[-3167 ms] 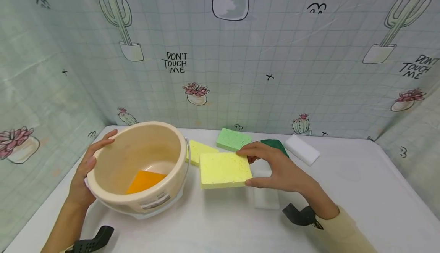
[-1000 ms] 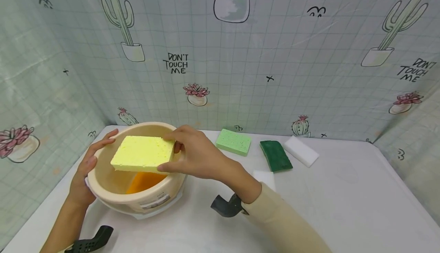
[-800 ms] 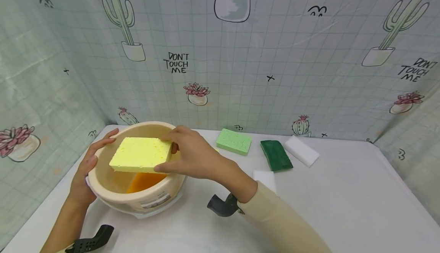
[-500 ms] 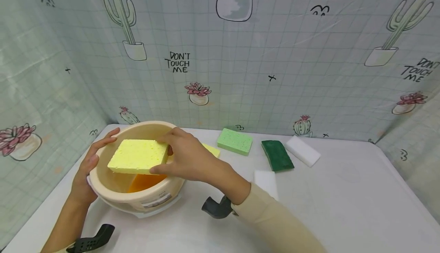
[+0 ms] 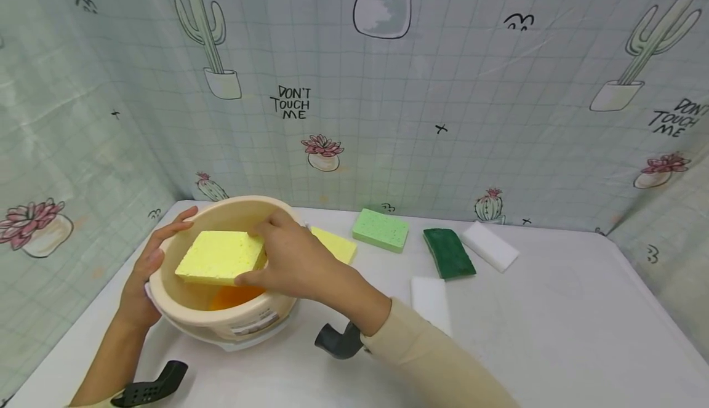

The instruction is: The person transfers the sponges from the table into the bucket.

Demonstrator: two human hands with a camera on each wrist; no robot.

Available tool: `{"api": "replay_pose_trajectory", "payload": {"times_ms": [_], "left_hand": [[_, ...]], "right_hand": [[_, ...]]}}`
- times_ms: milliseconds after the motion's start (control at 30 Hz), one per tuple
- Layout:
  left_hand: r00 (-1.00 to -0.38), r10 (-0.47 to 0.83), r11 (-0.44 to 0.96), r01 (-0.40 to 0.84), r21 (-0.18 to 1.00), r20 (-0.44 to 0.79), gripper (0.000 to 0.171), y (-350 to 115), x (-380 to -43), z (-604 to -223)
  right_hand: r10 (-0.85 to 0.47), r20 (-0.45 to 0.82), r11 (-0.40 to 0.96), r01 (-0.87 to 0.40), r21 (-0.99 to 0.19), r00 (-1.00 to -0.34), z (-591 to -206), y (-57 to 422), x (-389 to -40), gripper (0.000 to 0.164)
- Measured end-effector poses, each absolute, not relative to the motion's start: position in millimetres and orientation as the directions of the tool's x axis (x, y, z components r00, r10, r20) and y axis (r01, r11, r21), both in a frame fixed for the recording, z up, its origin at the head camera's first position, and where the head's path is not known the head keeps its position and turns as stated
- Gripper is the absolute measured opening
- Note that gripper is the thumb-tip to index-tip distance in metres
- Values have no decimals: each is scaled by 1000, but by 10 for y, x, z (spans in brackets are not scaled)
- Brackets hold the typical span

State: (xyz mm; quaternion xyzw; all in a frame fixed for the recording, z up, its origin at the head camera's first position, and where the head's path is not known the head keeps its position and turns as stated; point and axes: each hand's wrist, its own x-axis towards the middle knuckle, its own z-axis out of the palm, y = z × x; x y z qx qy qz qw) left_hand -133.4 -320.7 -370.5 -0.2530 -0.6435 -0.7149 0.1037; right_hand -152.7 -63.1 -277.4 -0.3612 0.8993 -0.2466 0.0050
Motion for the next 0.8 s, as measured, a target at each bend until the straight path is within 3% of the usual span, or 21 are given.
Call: {"api": "replay_pose_trajectory", "payload": {"times_ms": [333,633,800], "left_hand": [[-844,171,-142,489,861,508,49,-3227,-1337,-3723],[-843,179,-148,487,861,508,49,-3237,-1337,-3731],[-841,180,-147,489,860,510,49,-3231,-1348,-3740]], "right_hand": [[-683,182,595,-683,-423,-707,-2781,-668,-1477,66],[-723,207,543,-728,-418,-659,-2787,-624,-1494,44],[-731,224,538,-746,-392,-644,-2792,-607,-1496,39]]}}
